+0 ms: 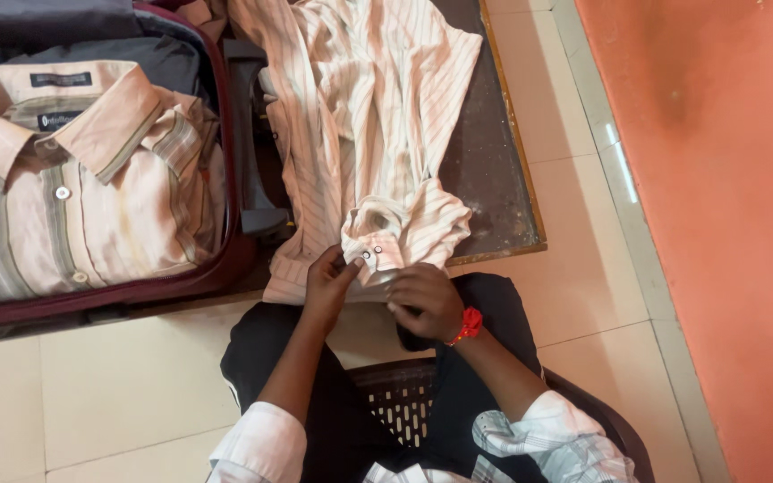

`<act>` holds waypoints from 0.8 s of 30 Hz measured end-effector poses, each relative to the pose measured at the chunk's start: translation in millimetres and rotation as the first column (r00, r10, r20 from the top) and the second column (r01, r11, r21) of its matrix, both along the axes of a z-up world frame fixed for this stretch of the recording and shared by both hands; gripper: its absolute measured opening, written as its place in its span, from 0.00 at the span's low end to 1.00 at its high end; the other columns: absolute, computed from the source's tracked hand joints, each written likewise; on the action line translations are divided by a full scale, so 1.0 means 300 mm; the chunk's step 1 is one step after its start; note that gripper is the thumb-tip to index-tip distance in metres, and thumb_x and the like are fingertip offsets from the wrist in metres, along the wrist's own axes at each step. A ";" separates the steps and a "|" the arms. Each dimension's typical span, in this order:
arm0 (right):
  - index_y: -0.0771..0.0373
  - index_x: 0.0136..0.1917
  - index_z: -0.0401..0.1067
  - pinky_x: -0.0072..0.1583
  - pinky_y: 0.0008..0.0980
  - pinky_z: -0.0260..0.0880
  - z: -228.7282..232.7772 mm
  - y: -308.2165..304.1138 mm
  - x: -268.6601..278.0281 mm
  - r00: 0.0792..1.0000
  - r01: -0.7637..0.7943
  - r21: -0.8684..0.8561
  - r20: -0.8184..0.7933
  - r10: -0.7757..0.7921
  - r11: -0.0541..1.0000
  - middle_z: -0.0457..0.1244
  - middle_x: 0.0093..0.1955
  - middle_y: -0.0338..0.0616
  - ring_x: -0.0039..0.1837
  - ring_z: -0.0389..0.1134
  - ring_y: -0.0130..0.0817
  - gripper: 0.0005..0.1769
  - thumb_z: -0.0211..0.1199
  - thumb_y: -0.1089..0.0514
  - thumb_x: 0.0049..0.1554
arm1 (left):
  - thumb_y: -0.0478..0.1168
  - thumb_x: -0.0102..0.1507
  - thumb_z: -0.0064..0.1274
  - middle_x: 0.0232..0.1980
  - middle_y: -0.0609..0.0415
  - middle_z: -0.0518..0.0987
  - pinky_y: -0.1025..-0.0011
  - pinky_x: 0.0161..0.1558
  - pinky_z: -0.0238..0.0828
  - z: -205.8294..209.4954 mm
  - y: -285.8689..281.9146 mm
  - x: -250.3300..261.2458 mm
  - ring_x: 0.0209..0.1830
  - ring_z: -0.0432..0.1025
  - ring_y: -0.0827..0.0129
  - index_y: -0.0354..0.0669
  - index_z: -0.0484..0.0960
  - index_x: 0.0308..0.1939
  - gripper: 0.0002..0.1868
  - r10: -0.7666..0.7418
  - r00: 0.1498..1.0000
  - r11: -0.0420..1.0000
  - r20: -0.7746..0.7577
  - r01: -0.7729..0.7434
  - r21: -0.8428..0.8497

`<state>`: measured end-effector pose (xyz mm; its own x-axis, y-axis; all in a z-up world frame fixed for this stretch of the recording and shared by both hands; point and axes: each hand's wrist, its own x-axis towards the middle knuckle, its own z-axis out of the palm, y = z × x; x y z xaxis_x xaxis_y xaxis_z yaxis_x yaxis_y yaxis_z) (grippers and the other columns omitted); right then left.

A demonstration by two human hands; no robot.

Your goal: The person folds a white striped shirt and a red shirt on a table before placing them into a suitcase.

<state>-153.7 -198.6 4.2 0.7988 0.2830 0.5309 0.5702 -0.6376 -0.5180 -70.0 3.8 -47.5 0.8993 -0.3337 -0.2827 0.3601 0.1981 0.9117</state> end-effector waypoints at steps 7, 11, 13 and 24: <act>0.62 0.61 0.76 0.59 0.36 0.71 -0.083 -0.005 0.061 0.943 0.312 0.166 -0.177 -0.283 0.936 0.72 0.54 0.46 0.58 0.71 0.38 0.25 0.76 0.59 0.51 | 0.35 0.67 0.55 0.46 0.59 0.82 0.77 0.46 0.69 -0.032 -0.003 -0.036 0.43 0.73 0.79 0.35 0.78 0.60 0.17 -0.082 0.995 0.996 0.055 0.083 -0.015; 0.60 0.62 0.78 0.54 0.34 0.72 -0.101 0.006 0.088 0.869 0.347 0.184 -0.433 -0.241 0.919 0.72 0.44 0.40 0.48 0.72 0.33 0.27 0.77 0.57 0.49 | 0.37 0.70 0.53 0.46 0.57 0.78 0.76 0.46 0.66 -0.087 0.002 -0.035 0.44 0.69 0.78 0.32 0.76 0.64 0.19 -0.146 0.981 0.989 0.124 0.148 -0.010; 0.59 0.59 0.80 0.52 0.35 0.70 -0.114 0.004 0.088 0.871 0.341 0.138 -0.419 -0.257 0.930 0.72 0.43 0.41 0.46 0.70 0.34 0.24 0.78 0.58 0.48 | 0.39 0.70 0.52 0.49 0.59 0.79 0.77 0.51 0.69 -0.111 -0.012 -0.013 0.49 0.72 0.79 0.32 0.73 0.64 0.20 -0.151 0.969 0.985 0.197 0.165 -0.058; 0.62 0.50 0.79 0.55 0.30 0.73 -0.208 -0.025 0.073 0.865 0.426 0.337 -0.424 -0.269 0.840 0.69 0.50 0.42 0.52 0.72 0.32 0.15 0.77 0.62 0.49 | 0.41 0.63 0.64 0.46 0.46 0.75 0.63 0.42 0.72 0.102 -0.121 -0.102 0.40 0.73 0.59 0.37 0.77 0.53 0.19 0.053 0.775 0.765 0.630 -0.437 0.474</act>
